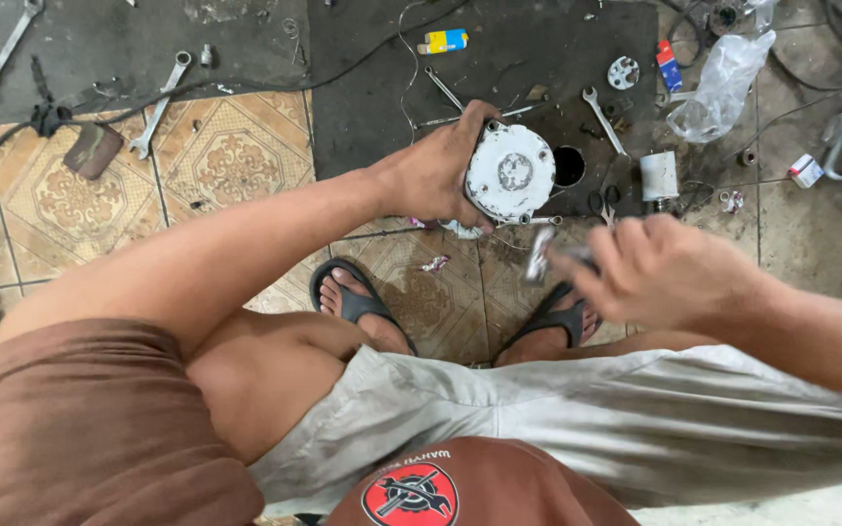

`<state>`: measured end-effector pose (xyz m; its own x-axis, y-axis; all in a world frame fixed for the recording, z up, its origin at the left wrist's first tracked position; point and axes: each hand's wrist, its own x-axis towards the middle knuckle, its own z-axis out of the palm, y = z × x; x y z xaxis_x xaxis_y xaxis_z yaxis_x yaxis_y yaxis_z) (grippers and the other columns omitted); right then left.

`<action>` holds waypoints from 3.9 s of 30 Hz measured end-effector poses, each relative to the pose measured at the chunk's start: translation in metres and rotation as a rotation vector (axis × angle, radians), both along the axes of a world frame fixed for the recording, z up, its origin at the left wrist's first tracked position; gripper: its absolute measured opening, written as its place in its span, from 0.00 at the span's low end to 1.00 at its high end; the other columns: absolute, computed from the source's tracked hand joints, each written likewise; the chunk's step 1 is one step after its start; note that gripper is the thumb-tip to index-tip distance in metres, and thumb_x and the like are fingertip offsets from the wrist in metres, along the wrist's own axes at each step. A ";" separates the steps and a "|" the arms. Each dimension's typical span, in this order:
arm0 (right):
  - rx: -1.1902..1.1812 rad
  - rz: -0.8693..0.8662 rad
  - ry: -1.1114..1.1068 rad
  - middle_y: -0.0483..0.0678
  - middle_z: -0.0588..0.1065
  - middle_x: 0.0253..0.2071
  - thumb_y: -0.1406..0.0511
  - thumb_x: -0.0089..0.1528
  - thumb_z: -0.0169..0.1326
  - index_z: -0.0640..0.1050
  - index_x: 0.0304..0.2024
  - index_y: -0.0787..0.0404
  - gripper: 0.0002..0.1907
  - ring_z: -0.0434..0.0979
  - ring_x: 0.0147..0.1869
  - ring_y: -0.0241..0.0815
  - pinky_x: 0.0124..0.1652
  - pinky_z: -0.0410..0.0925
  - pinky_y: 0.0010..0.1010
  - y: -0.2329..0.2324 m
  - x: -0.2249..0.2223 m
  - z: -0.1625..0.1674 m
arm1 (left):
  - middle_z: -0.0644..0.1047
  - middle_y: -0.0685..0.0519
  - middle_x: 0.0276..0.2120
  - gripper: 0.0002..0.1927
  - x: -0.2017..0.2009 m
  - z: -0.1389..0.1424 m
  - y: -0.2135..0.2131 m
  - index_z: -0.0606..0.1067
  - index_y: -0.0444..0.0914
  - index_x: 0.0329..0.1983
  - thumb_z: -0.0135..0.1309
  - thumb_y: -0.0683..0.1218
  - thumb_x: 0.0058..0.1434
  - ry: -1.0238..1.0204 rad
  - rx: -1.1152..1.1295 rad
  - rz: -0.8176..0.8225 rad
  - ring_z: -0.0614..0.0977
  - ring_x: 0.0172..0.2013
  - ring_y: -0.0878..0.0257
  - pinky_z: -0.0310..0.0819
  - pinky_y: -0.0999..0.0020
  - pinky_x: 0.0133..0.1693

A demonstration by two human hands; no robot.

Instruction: The person sits on the floor and works on a disassembled mechanical part, likely a motor or pump housing. They use a hammer to tap components, apply liquid from a green bottle, and use a screwdriver to adjust internal parts. The person repeatedly handles the housing and internal components, tapping and adjusting them throughout the clip.

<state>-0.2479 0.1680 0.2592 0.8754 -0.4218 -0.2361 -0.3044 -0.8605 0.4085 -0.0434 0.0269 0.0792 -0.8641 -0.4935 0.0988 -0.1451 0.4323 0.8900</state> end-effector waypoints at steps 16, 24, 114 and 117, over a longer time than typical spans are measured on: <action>0.262 -0.360 0.163 0.48 0.79 0.40 0.58 0.64 0.48 0.68 0.74 0.44 0.33 0.82 0.33 0.39 0.30 0.78 0.31 0.049 -0.078 -0.032 | 0.75 0.36 0.51 0.55 0.001 0.015 0.014 0.54 0.36 0.65 0.79 0.50 0.43 -0.023 0.040 0.008 0.78 0.56 0.40 0.72 0.54 0.57; 0.491 -1.088 0.447 0.37 0.78 0.39 0.30 0.52 0.45 0.72 0.56 0.47 0.42 0.85 0.43 0.38 0.32 0.77 0.30 0.028 -0.104 -0.007 | 0.75 0.38 0.53 0.55 0.003 0.022 0.015 0.55 0.36 0.66 0.78 0.49 0.42 -0.060 0.059 0.008 0.79 0.57 0.42 0.73 0.55 0.57; 0.146 0.352 -0.437 0.35 0.62 0.21 0.62 0.59 0.53 0.76 0.63 0.54 0.27 0.63 0.19 0.30 0.18 0.56 0.22 0.025 -0.022 -0.030 | 0.78 0.33 0.48 0.54 0.013 -0.003 0.000 0.49 0.33 0.67 0.76 0.49 0.51 0.042 0.003 -0.125 0.81 0.53 0.37 0.75 0.53 0.53; 0.141 -0.070 -0.135 0.38 0.65 0.21 0.59 0.58 0.52 0.75 0.66 0.54 0.31 0.67 0.19 0.34 0.17 0.60 0.25 0.018 -0.033 -0.028 | 0.76 0.31 0.50 0.55 0.011 -0.003 0.005 0.47 0.31 0.67 0.76 0.49 0.52 0.103 0.015 -0.113 0.80 0.53 0.36 0.74 0.53 0.54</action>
<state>-0.2813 0.1864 0.2313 0.8727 -0.4539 -0.1798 -0.4093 -0.8810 0.2375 -0.0323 0.0318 0.0762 -0.8999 -0.3960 0.1827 -0.0043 0.4270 0.9042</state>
